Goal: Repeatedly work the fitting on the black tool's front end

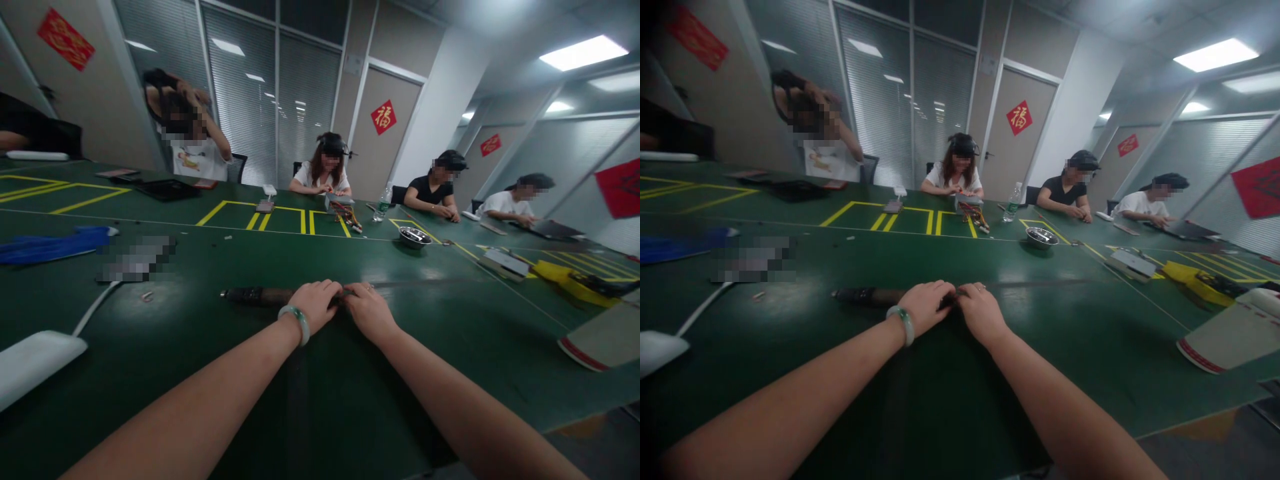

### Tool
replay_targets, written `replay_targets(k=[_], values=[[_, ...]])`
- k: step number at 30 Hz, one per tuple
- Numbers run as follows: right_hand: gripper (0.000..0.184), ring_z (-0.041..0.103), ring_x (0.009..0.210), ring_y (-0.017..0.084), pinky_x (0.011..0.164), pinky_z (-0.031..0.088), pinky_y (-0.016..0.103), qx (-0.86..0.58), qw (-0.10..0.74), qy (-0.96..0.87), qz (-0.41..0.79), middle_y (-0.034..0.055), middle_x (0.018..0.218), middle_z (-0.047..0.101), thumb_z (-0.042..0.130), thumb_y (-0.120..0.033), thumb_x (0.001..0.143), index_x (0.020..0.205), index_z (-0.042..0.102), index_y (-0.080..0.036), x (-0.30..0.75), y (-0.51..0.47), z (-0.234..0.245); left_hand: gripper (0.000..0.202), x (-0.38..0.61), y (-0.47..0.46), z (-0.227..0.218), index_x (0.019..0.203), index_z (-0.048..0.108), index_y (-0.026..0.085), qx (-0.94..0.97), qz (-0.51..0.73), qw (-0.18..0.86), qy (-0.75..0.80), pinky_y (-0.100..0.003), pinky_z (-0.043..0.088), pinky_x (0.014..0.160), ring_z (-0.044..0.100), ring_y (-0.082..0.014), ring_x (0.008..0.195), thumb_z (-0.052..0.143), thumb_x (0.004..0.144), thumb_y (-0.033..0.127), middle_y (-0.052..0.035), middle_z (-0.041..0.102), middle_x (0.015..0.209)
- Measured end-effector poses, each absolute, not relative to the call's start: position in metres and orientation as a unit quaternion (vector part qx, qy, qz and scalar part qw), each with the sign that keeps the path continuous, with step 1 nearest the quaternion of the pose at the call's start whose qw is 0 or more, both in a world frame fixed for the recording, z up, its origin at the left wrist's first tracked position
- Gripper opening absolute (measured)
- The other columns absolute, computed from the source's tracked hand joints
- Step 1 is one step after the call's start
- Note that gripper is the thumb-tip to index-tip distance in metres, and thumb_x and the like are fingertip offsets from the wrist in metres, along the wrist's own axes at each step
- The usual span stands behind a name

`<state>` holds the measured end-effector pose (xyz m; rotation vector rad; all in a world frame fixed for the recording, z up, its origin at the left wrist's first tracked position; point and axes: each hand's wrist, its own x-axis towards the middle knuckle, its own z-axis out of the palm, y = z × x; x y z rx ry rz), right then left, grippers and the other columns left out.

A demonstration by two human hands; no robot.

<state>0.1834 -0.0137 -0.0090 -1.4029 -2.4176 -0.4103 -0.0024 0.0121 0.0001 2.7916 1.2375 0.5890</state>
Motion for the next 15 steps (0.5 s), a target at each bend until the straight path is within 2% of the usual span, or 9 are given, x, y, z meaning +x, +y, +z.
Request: replay_targets(k=[3, 6, 9, 12, 15], values=[[0.019, 0.048, 0.121, 0.022, 0.108, 0.031, 0.043, -0.461, 0.176, -0.860, -0.126, 0.0077, 0.112, 0.064, 0.046, -0.013, 0.093, 0.095, 0.065, -0.016, 0.185, -0.007, -0.014, 0.025, -0.003, 0.012, -0.001, 0.106, 0.050, 0.023, 0.889, 0.206, 0.028, 0.408, -0.036, 0.047, 0.080, 0.059, -0.0213, 0.097, 0.060, 0.083, 0.028, -0.0020, 0.061, 0.103], [0.017, 0.057, 0.106, 0.018, 0.110, 0.027, 0.042, -0.458, 0.164, -0.867, -0.105, 0.0061, 0.098, 0.066, 0.045, -0.010, 0.092, 0.093, 0.061, -0.015, 0.184, -0.003, -0.016, 0.027, -0.002, 0.012, -0.003, 0.105, 0.050, 0.023, 0.888, 0.207, 0.031, 0.408, -0.037, 0.047, 0.082, 0.059, -0.0213, 0.096, 0.062, 0.082, 0.027, -0.0020, 0.062, 0.102], [0.014, 0.060, 0.088, 0.017, 0.102, 0.035, 0.036, -0.465, 0.137, -0.867, -0.110, 0.0043, 0.091, 0.064, 0.045, -0.010, 0.091, 0.095, 0.058, -0.015, 0.179, -0.001, -0.014, 0.031, -0.002, 0.009, -0.003, 0.107, 0.050, 0.022, 0.891, 0.221, 0.012, 0.396, -0.040, 0.042, 0.096, 0.058, -0.0213, 0.101, 0.065, 0.081, 0.030, -0.0029, 0.062, 0.105], [0.013, 0.058, 0.091, 0.019, 0.088, 0.040, 0.034, -0.495, 0.103, -0.854, -0.124, 0.0056, 0.096, 0.063, 0.047, -0.011, 0.090, 0.097, 0.056, -0.017, 0.180, 0.005, -0.008, 0.040, -0.006, 0.003, 0.001, 0.116, 0.049, 0.021, 0.897, 0.250, -0.009, 0.364, -0.042, 0.027, 0.112, 0.052, -0.0217, 0.117, 0.063, 0.084, 0.038, -0.0052, 0.060, 0.119], [0.012, 0.059, 0.092, 0.021, 0.084, 0.038, 0.035, -0.548, 0.086, -0.822, -0.127, 0.0076, 0.097, 0.063, 0.047, -0.012, 0.090, 0.095, 0.057, -0.017, 0.205, 0.014, -0.002, 0.043, -0.014, -0.004, 0.008, 0.126, 0.045, 0.022, 0.901, 0.269, -0.020, 0.340, -0.042, 0.020, 0.116, 0.042, -0.0200, 0.130, 0.055, 0.089, 0.040, -0.0051, 0.055, 0.130]])
